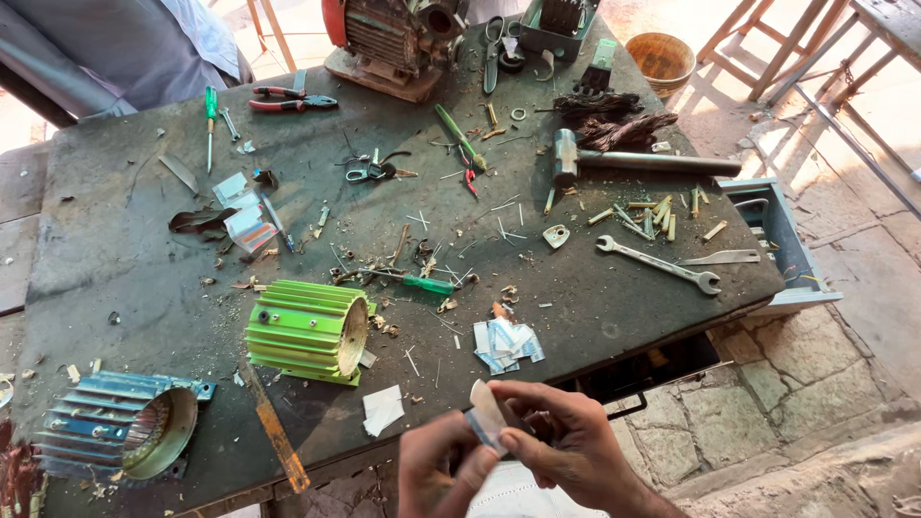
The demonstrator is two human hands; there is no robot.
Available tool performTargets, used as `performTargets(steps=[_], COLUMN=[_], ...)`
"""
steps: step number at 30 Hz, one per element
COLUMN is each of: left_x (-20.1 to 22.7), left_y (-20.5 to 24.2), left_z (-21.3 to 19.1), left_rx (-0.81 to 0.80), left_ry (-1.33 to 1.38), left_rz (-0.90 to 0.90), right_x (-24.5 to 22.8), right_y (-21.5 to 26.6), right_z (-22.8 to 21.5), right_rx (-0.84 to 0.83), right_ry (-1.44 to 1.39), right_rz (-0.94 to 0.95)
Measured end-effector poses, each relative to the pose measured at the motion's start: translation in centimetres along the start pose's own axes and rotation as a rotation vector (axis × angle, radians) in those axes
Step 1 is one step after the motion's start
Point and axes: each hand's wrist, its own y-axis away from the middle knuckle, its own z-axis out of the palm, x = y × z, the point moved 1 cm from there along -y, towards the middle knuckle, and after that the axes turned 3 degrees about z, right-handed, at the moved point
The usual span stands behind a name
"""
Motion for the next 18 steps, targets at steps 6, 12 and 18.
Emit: performTargets(steps=[6, 12, 18], left_x=[-0.5, -1.4, -3.4], left_y=[-0.9, -1.2, -1.8], left_z=[2.7, 5.0, 5.3], left_rx=[0.188, 0.328, 0.615], left_ry=[0.009, 0.272, 1.059], left_rz=[-0.008, -0.102, -0.26], right_x=[0.2, 0.9, -1.2], right_y=[0.2, -0.3, -3.8], right_z=[-1.7, -4.3, -11.7], right_rx=[0.073, 0.086, -0.177], right_ry=[0.095, 0.209, -1.302], right_rz=[-0.094, -0.179, 0.012])
